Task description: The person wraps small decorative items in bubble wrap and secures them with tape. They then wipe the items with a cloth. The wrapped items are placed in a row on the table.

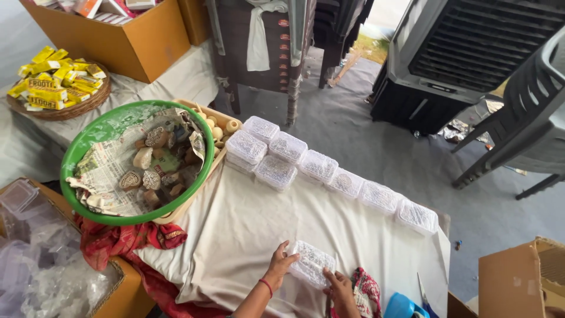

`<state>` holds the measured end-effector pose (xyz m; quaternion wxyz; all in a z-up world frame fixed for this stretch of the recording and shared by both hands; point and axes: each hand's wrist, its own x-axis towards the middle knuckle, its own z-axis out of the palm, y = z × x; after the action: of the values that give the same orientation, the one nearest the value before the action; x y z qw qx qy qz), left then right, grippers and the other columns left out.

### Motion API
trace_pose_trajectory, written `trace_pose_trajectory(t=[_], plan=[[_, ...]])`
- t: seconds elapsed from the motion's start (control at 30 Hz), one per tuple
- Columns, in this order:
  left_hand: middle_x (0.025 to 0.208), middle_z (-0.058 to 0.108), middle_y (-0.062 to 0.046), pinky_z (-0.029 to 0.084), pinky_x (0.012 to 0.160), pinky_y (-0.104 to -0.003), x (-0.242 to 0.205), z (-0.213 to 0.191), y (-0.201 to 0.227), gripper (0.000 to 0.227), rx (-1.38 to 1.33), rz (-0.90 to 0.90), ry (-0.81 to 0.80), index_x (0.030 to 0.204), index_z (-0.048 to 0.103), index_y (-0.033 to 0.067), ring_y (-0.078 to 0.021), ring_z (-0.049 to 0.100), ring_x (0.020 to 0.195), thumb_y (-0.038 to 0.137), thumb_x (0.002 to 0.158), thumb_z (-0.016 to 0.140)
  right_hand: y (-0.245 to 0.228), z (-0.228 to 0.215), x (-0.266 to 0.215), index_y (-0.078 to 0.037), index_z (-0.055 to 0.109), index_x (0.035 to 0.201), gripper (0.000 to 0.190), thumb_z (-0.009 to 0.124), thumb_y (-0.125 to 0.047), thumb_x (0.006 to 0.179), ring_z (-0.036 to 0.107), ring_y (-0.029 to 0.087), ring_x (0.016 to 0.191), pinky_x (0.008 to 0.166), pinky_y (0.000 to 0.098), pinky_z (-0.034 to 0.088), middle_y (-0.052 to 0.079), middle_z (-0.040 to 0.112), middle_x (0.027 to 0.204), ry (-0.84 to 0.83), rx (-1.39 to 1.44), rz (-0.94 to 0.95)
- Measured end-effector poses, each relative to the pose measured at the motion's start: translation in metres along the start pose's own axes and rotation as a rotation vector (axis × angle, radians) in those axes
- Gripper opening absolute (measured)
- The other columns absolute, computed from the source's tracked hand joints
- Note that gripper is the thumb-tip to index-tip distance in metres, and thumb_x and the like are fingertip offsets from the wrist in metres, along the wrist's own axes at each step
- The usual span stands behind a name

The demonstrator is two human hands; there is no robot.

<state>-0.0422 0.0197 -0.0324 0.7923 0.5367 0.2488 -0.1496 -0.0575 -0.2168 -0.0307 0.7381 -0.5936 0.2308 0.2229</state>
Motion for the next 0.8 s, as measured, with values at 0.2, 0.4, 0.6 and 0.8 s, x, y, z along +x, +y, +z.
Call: trace_pose_trajectory(t=[0.2,0.4,0.6,0.8], plan=[[0.116,0.069,-0.01,0.053,0.086,-0.047,-0.005,-0.02,0.007,0.092,-0.002,-0.05,-0.005,0.16,0.033,0.0202,-0.0236,0.067,0.103,0.02,0.08,0.078,-0.008,0.029,-0.024,0.004,0.068,0.124,0.07,0.074,-0.051,0.081,0.071,0.026,0.103,0.083,0.0381,0.056,0.017,0.078,0.114,0.013,-0.098,-0.011],[0.12,0.068,-0.008,0.045,0.094,-0.054,-0.003,-0.015,0.043,0.094,0.092,-0.123,-0.051,0.161,0.03,0.024,-0.0225,0.063,0.11,0.025,0.08,0.077,-0.001,0.038,-0.019,0.008,0.069,0.125,0.074,0.079,-0.05,0.08,0.068,0.025,0.094,0.082,0.0397,0.058,0.017,0.075,0.114,0.177,-0.038,0.075],[0.131,0.063,0.006,0.047,0.098,-0.044,0.037,-0.024,0.037,0.08,0.253,-0.106,-0.181,0.159,0.037,0.0201,-0.013,0.059,0.117,0.049,0.09,0.067,0.015,-0.026,0.018,0.003,0.066,0.117,0.05,0.086,-0.027,0.082,0.058,0.02,0.063,0.058,0.0362,0.051,0.013,0.078,0.097,0.408,0.152,-0.08],[0.097,0.076,-0.013,0.057,0.062,-0.033,0.098,-0.075,-0.036,0.052,0.212,-0.261,-0.141,0.118,0.064,-0.0002,-0.0215,0.072,0.076,0.046,0.094,0.067,-0.068,-0.103,0.024,-0.003,0.077,0.097,0.027,0.08,-0.026,0.084,0.065,0.016,0.063,0.057,0.0299,0.051,0.008,0.076,0.084,0.498,0.211,-0.215]])
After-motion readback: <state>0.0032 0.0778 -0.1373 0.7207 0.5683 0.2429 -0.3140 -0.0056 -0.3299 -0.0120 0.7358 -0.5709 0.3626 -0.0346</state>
